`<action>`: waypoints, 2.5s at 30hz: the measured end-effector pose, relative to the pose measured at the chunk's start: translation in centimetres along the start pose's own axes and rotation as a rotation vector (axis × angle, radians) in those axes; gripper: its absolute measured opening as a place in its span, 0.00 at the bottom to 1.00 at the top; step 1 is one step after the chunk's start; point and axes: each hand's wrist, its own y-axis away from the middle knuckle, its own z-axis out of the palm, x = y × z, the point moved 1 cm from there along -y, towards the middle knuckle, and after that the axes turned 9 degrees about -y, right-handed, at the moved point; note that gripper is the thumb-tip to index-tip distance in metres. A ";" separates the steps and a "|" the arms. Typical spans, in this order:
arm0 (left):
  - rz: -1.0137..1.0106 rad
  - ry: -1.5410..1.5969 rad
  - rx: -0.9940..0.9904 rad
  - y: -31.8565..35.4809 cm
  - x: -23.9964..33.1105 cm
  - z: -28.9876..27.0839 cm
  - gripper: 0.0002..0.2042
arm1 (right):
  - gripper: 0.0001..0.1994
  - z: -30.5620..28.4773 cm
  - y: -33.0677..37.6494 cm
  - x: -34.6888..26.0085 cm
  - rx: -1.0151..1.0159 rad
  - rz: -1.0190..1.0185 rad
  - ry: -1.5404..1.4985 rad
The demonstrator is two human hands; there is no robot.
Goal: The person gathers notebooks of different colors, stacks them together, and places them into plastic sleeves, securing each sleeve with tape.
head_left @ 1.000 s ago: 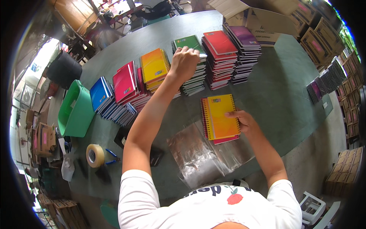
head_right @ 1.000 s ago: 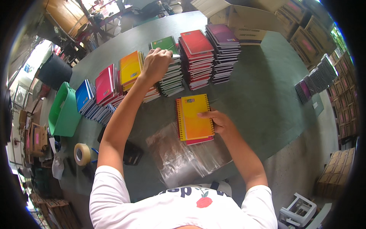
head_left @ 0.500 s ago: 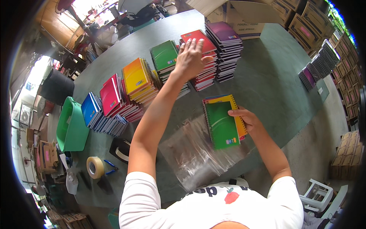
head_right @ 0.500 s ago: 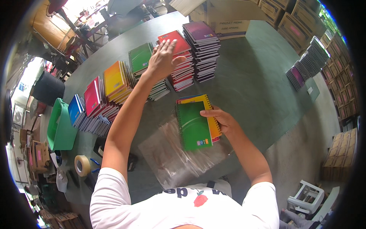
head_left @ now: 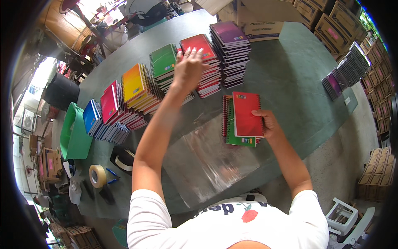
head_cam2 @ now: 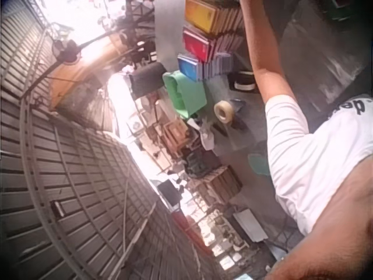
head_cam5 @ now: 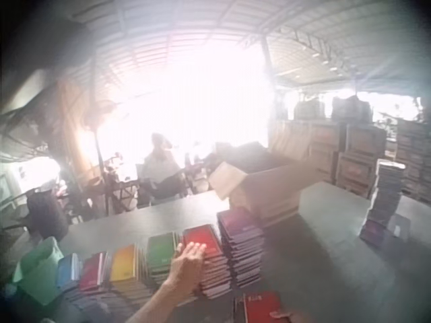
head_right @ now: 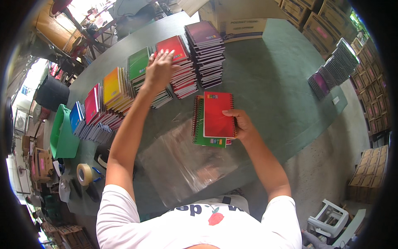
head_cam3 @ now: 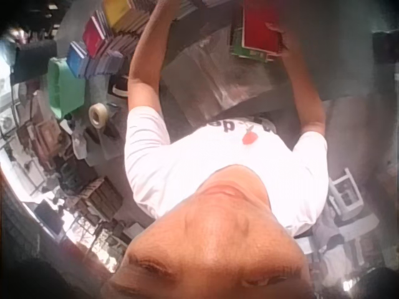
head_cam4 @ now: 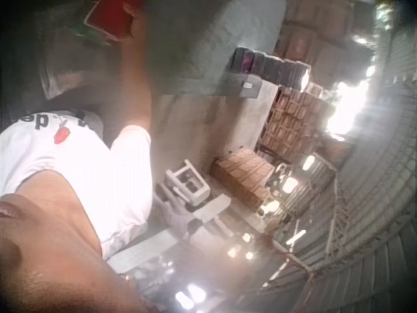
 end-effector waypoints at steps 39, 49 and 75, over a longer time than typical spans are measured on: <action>0.012 0.655 0.026 -11.2 13.9 -2.5 0.11 | 0.22 -10.0 2.8 -11.9 -0.063 0.066 -0.167; 0.217 0.429 -0.355 10.3 14.8 -9.6 0.31 | 0.24 -3.6 3.3 -4.0 -0.061 0.451 0.126; -0.994 1.242 -0.044 30.8 11.8 -10.3 0.47 | 0.54 -0.2 1.9 17.8 -0.356 -0.354 1.011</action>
